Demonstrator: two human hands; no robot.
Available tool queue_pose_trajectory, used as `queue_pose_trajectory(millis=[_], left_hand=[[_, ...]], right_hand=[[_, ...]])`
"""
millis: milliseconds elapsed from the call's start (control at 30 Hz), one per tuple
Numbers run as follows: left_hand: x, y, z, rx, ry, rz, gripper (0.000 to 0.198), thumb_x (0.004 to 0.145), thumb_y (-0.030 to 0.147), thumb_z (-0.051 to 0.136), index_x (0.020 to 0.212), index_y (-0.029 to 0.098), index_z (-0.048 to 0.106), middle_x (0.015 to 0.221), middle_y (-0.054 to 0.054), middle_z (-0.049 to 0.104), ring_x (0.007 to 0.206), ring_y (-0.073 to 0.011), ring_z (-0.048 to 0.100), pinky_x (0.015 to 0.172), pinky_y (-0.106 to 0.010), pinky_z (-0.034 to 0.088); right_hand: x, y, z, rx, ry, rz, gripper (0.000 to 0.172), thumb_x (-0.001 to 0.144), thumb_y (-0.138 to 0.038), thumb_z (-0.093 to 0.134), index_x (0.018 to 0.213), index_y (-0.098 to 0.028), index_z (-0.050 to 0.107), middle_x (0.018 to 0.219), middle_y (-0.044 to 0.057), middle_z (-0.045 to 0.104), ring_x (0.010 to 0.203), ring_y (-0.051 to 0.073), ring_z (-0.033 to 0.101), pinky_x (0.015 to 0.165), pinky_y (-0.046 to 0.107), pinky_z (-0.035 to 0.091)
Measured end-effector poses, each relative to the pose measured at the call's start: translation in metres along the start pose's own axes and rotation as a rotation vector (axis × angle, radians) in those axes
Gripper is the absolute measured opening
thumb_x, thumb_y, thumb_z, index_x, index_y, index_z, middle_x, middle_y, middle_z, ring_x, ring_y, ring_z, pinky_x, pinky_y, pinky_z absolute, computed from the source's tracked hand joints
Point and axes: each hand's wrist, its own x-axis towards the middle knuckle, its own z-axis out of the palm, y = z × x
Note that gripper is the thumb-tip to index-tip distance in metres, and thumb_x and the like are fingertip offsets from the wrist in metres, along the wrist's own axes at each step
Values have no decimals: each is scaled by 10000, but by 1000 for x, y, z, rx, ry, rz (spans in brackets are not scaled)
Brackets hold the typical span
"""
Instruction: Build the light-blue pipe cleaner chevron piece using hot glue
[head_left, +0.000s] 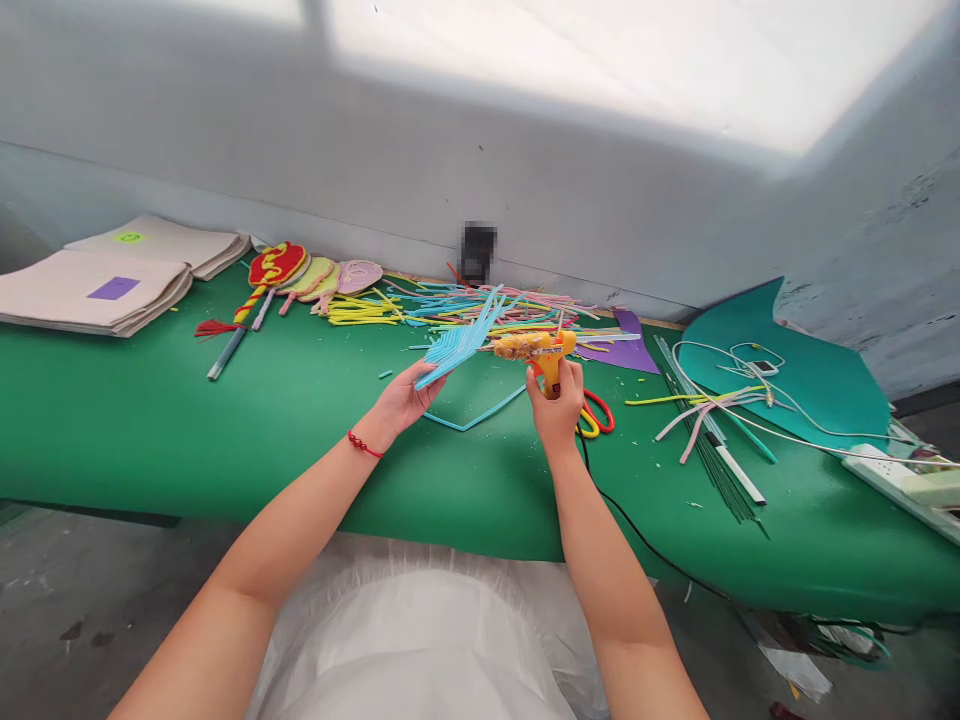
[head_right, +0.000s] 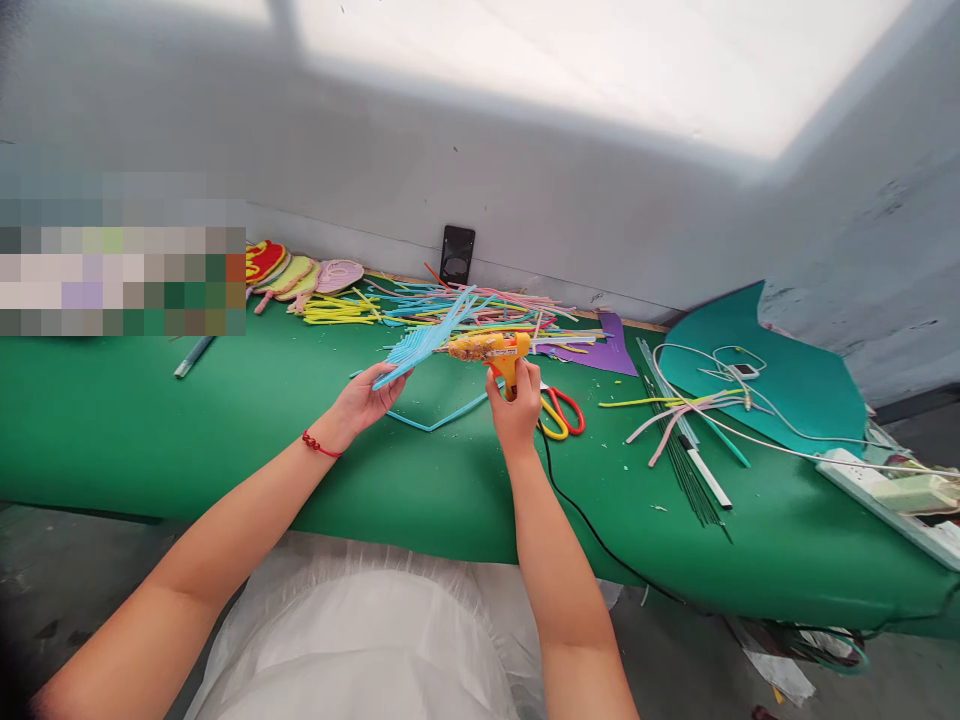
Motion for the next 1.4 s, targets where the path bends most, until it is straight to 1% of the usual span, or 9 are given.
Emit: queue_pose_trajectory(millis=[133,400,567,700,967,1167,1400], left_hand=[[0,0,0,6,-20,7,302,774,36,560,1044,141,646,837,-20,716,719,-105,687,681,-157,561],[2,-1,-3,7,-30,9,375,774,40,549,1123,158,623,861,-23,720,723,-111,689,691,-168,561],[3,-2,-6,9,-71,9,295,774,35,551,1028,143,653,844,-25,717,733,-110,684,703,-167,557],[2,-1,-5,8,-73,9,233,777,35,551,955,136,660,845,-23,714,728,-105,680,696,-164,552],[-1,-1,-1,28,-47,10,322,774,41,552,1059,160,643,875,-20,717,733,-105,682,718,-171,547],[-2,-1,0,44,-76,15,265,759,47,571,990,151,646,861,-9,711,724,-91,675,727,-159,547],[0,-1,-3,79,-103,17,236,754,68,592,965,155,653,879,-5,705,742,-86,667,728,-158,543]], right_hand=[[1,2,0,22,-7,-7,404,833,-435,539,1133,-169,593,882,45,464,596,103,382,507,255,395],[1,6,1,-7,-15,-17,407,845,-438,529,1151,-176,577,886,43,467,598,103,393,509,256,406],[1,8,1,-20,-2,-39,395,857,-440,525,1140,-168,576,877,40,460,585,100,386,506,253,409],[1,10,1,-9,-5,-35,395,853,-432,537,1140,-164,582,882,40,461,605,106,407,507,253,408],[1,12,1,-2,-1,-20,400,854,-415,549,1155,-154,579,908,51,475,636,111,446,551,262,433],[3,13,0,-18,-4,6,428,853,-438,541,1156,-139,582,918,62,488,640,119,453,568,273,439],[3,14,-1,-25,-1,36,418,852,-446,538,1149,-155,581,911,58,487,651,125,449,579,276,445]])
